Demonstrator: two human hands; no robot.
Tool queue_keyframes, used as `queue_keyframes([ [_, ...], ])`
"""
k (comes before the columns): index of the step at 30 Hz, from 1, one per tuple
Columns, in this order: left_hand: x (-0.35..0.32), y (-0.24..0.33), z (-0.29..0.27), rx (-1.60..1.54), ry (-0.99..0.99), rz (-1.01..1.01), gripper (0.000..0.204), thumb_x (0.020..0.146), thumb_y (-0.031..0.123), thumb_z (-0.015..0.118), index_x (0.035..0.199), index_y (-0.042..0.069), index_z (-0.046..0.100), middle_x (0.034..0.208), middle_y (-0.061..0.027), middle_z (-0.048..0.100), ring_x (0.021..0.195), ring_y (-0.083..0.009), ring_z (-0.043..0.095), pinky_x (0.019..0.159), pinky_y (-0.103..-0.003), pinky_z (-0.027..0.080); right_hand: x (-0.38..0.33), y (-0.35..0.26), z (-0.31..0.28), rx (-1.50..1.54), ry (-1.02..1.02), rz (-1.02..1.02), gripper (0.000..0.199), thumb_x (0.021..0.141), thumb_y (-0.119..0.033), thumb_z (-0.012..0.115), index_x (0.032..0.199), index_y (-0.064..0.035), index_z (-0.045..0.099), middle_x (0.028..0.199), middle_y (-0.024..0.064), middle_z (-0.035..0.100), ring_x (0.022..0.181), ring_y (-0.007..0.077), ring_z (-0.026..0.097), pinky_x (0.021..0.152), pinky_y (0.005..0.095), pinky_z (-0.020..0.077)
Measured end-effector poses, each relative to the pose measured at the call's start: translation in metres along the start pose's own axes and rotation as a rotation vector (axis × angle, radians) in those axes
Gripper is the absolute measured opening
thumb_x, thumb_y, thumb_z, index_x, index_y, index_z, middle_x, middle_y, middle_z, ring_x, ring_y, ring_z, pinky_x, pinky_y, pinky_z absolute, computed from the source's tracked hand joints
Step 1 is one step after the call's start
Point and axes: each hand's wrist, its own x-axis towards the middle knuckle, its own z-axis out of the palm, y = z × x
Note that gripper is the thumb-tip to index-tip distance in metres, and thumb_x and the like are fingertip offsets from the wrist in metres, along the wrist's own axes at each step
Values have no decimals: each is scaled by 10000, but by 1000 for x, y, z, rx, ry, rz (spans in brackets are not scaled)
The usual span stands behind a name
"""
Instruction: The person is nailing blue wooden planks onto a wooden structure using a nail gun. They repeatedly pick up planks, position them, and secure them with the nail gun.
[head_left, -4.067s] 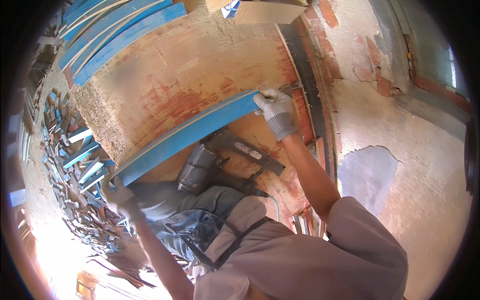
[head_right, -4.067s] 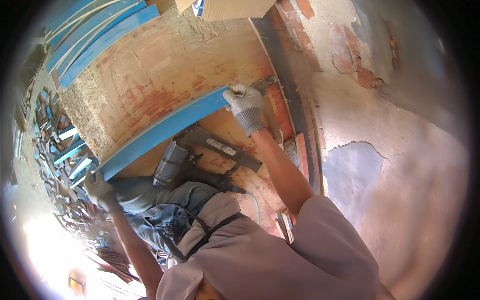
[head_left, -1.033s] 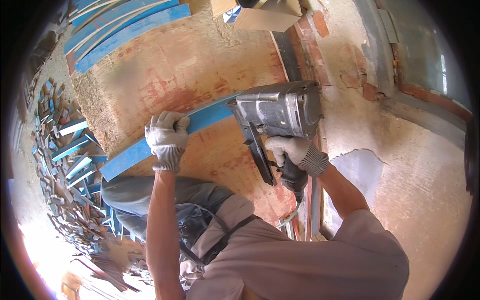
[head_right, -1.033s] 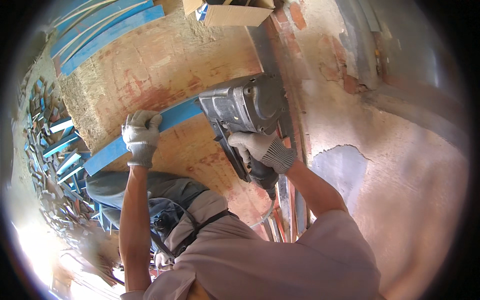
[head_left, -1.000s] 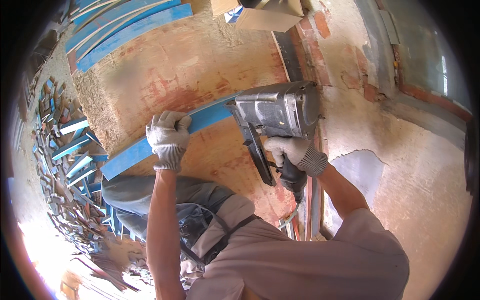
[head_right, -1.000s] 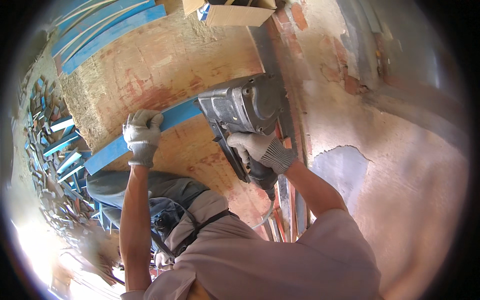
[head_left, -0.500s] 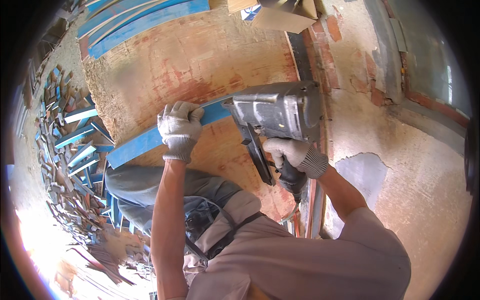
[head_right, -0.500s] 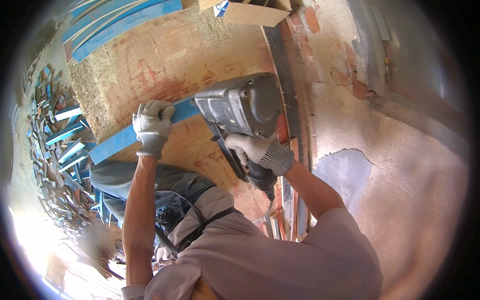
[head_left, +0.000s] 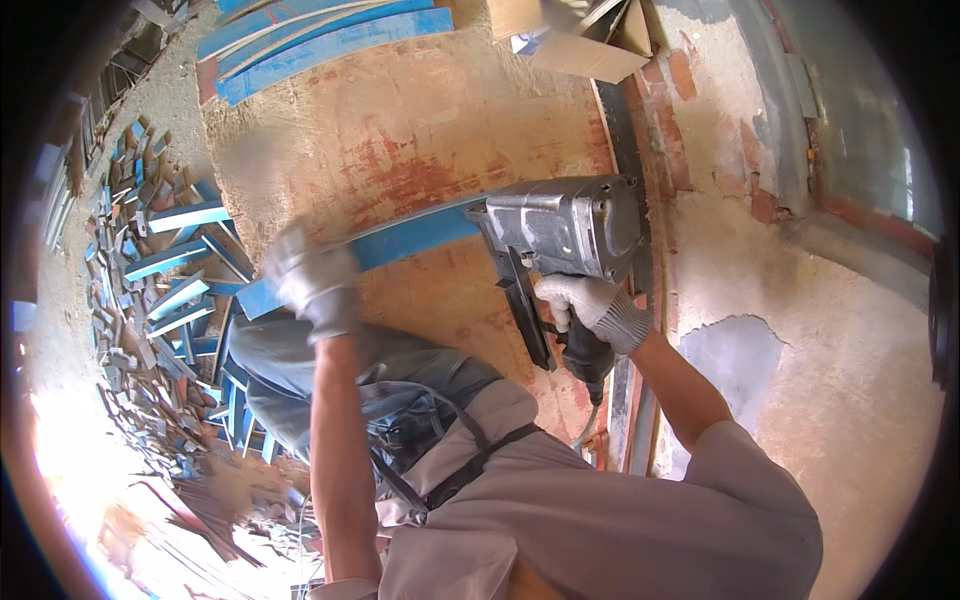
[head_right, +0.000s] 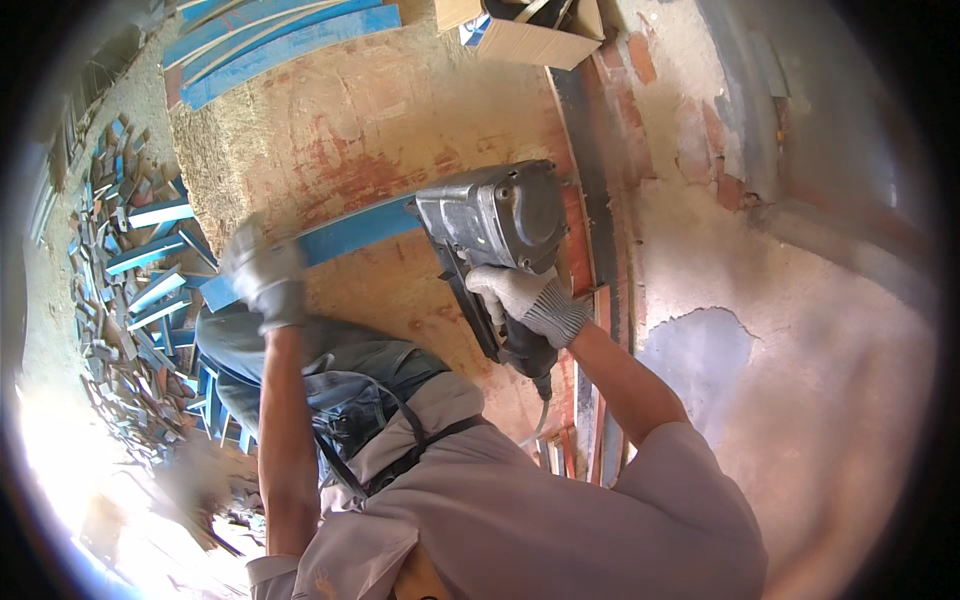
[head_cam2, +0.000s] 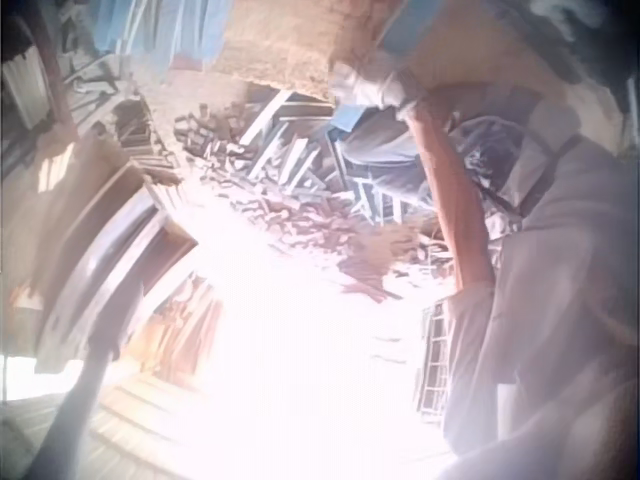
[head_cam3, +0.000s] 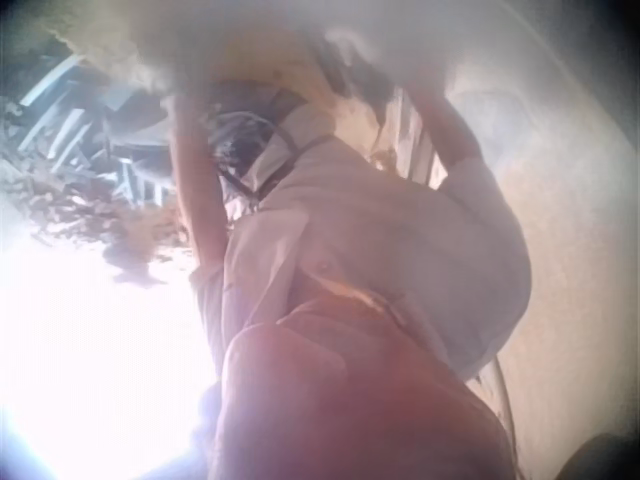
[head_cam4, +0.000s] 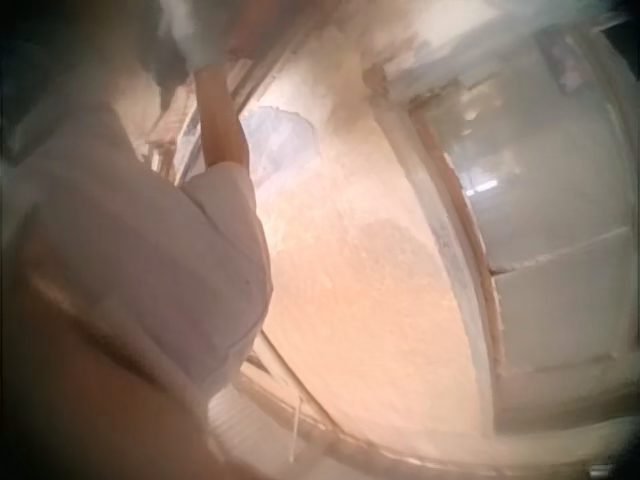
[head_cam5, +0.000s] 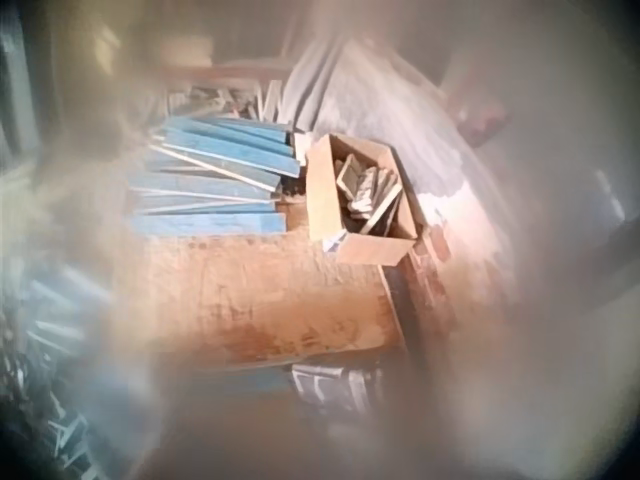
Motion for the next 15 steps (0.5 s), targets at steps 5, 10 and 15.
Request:
queue_keyframes([
  [5,17,-140,-25,486,-433,-629,818,917,728,373,1036,-2,724,1015,-216,690,1035,-381,611,876,-472,482,6,21,-5,-85,-39,-74,215,963,-191,548,863,-27,644,578,51,564,526,134,576,539,270,459],
  [10,35,-139,-39,22,-600,-747,677,920,583,478,1072,-39,700,1059,-237,699,958,-356,661,831,-464,520,1,26,-6,23,-22,-79,229,947,-193,580,804,-28,647,581,52,577,505,143,564,544,301,460],
  [15,2,-104,-46,-477,-567,-670,427,865,230,695,1153,-78,629,1095,-176,661,943,-250,658,750,-362,590,-18,15,-5,-23,1,-30,238,960,-176,578,796,-16,640,604,41,557,552,131,555,583,278,443],
])
